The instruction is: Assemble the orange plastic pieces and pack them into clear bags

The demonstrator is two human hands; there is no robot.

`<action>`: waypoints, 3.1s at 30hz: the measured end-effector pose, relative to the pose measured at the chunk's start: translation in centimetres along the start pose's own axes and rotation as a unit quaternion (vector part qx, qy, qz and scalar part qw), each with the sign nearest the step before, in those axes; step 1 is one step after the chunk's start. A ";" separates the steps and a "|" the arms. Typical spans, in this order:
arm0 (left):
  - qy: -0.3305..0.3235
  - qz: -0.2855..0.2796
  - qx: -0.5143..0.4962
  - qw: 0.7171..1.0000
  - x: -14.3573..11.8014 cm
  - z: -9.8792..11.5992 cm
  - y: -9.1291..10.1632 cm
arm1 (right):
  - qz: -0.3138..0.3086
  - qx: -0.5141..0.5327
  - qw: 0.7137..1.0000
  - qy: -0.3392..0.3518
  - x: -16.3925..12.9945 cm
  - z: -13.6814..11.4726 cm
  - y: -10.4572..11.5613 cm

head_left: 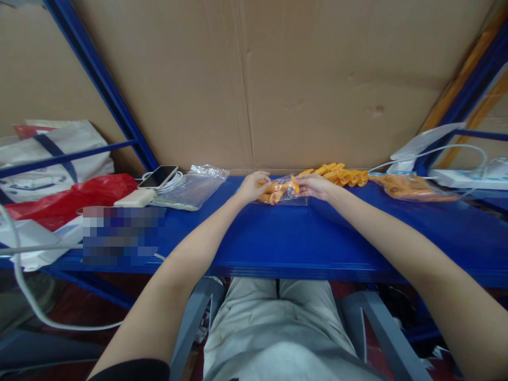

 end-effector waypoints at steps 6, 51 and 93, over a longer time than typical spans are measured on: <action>0.000 0.019 -0.037 0.999 -0.2 0.6 0.3 | -0.046 0.062 0.997 0.011 0.7 0.7 -2.5; 0.221 -0.010 0.035 0.975 -0.4 -4.7 1.6 | 0.005 -0.133 0.977 0.168 0.9 -1.2 -0.4; 0.428 -0.038 -0.301 0.851 -2.9 -6.7 -0.4 | 0.080 -0.188 0.974 0.095 0.5 0.0 0.4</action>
Point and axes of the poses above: each hand's wrist, its own x-axis towards the middle knuckle, its own y-axis out of the back of the hand, z = x × y, the point moved 8 cm from there along x, towards the middle knuckle, and after that the axes turned 4 degrees about y, right-handed, at the moved point
